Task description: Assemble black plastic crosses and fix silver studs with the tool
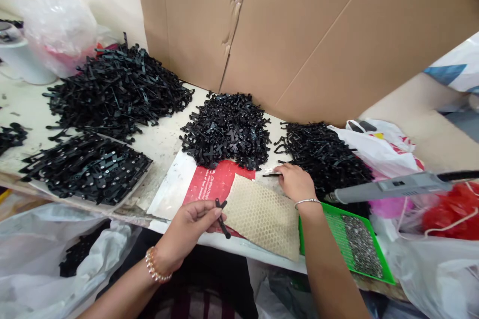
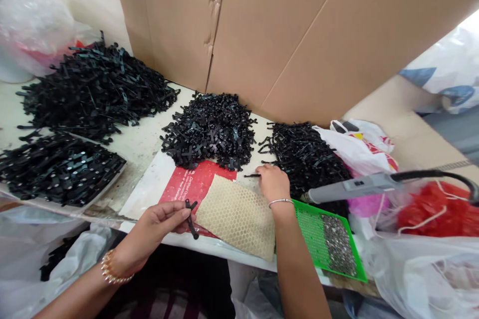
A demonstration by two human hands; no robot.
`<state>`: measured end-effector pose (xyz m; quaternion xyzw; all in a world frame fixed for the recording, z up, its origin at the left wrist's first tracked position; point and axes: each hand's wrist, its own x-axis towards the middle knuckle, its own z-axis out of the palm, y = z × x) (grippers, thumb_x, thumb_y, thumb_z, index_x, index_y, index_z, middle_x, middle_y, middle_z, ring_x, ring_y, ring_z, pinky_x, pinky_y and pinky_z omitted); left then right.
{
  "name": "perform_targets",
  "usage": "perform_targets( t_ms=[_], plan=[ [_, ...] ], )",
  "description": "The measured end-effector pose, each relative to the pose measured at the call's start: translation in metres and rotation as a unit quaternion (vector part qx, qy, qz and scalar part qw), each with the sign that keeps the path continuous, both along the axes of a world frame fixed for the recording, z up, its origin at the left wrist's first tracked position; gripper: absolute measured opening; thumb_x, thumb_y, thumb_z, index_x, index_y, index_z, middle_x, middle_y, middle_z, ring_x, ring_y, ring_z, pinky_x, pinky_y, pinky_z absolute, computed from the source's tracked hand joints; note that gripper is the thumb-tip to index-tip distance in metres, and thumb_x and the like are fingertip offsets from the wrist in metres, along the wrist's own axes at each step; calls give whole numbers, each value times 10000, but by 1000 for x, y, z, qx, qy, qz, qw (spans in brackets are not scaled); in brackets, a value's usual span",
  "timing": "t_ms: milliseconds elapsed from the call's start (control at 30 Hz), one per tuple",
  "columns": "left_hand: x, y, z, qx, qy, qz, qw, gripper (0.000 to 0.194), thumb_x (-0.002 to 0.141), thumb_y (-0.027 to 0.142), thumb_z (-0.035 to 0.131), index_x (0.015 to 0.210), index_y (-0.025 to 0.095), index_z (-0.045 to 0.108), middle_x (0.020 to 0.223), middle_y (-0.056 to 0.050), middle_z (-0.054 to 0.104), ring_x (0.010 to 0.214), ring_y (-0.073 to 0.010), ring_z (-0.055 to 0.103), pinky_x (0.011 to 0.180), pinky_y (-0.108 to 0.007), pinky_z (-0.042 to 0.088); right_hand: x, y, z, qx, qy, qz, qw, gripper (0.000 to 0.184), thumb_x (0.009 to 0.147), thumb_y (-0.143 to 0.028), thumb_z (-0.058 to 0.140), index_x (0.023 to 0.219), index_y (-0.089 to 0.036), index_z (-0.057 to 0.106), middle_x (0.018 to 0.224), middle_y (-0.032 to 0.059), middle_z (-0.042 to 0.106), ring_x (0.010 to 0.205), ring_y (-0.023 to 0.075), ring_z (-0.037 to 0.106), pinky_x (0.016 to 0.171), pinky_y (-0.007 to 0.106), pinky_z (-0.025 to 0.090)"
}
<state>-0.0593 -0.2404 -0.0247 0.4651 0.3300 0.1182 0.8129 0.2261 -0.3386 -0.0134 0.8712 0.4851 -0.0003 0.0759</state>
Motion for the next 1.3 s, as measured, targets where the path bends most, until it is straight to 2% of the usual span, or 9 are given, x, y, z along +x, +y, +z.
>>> perform_targets(
  t_ms=[200, 433, 600, 700, 800, 900, 1067, 1200, 1300],
  plan=[
    [0, -6, 6, 17, 5, -31, 999, 286, 741, 438, 693, 801, 159, 706, 835, -61, 707, 688, -134, 581, 671, -226, 454, -8, 25, -17, 161, 158, -24, 974, 196, 847, -236, 587, 1026, -164, 624, 990, 71, 663, 851, 195, 603, 772, 299, 442],
    [-5, -6, 7, 10, 2, -26, 1000, 289, 724, 427, 711, 804, 150, 706, 828, -60, 704, 668, -121, 553, 659, -217, 445, -5, 37, -36, 197, 220, -61, 953, 193, 750, -137, 625, 941, -157, 600, 837, 38, 646, 713, 149, 598, 695, 273, 462],
    [-7, -3, 6, 12, 5, 11, 1000, 281, 690, 422, 743, 800, 165, 710, 785, -40, 689, 674, -137, 573, 661, -235, 462, -10, 18, -19, 251, 266, -67, 928, 164, 766, -166, 579, 926, -140, 603, 921, 73, 637, 739, 146, 612, 710, 282, 503],
    [-7, -2, 14, 54, -5, 36, 998, 237, 705, 408, 736, 766, 180, 711, 757, -30, 680, 723, -160, 592, 693, -248, 461, -46, 0, 0, 310, 398, -16, 864, 178, 811, -253, 577, 965, -167, 598, 904, 57, 640, 753, 152, 621, 696, 289, 522],
    [-10, -4, 26, 93, -35, 50, 994, 187, 730, 369, 723, 699, 185, 708, 990, -71, 696, 1006, -229, 585, 852, -278, 442, -95, -15, 16, 324, 490, 87, 805, 142, 848, -265, 579, 968, -196, 612, 918, 49, 632, 846, 160, 616, 774, 307, 515],
    [-16, -9, 37, 50, -64, 46, 996, 155, 721, 345, 736, 706, 191, 721, 1174, -79, 645, 1117, -253, 542, 938, -314, 415, -130, -24, 23, 355, 455, 166, 799, 107, 865, -190, 545, 915, -213, 637, 905, 48, 615, 884, 172, 594, 815, 331, 491],
    [-31, -18, 40, -116, -48, -46, 991, 173, 653, 322, 795, 734, 183, 731, 1005, -65, 693, 857, -184, 623, 841, -306, 473, -148, -32, 23, 375, 382, 205, 819, 152, 866, -125, 542, 891, -231, 648, 896, 33, 591, 866, 169, 578, 791, 330, 473],
    [-38, -26, 37, -75, -36, -120, 989, 204, 683, 342, 771, 776, 164, 737, 832, -60, 703, 769, -154, 616, 770, -260, 473, -152, -39, 29, 351, 386, 232, 821, 198, 876, -106, 520, 937, -241, 652, 926, 35, 576, 888, 161, 573, 803, 323, 471],
    [-40, -32, 37, -6, -30, -138, 990, 219, 709, 360, 744, 785, 155, 739, 811, -67, 708, 744, -147, 608, 733, -242, 463, -155, -42, 32, 334, 435, 241, 801, 250, 862, -79, 516, 990, -244, 653, 945, 35, 588, 892, 154, 583, 796, 306, 478]
  ],
)
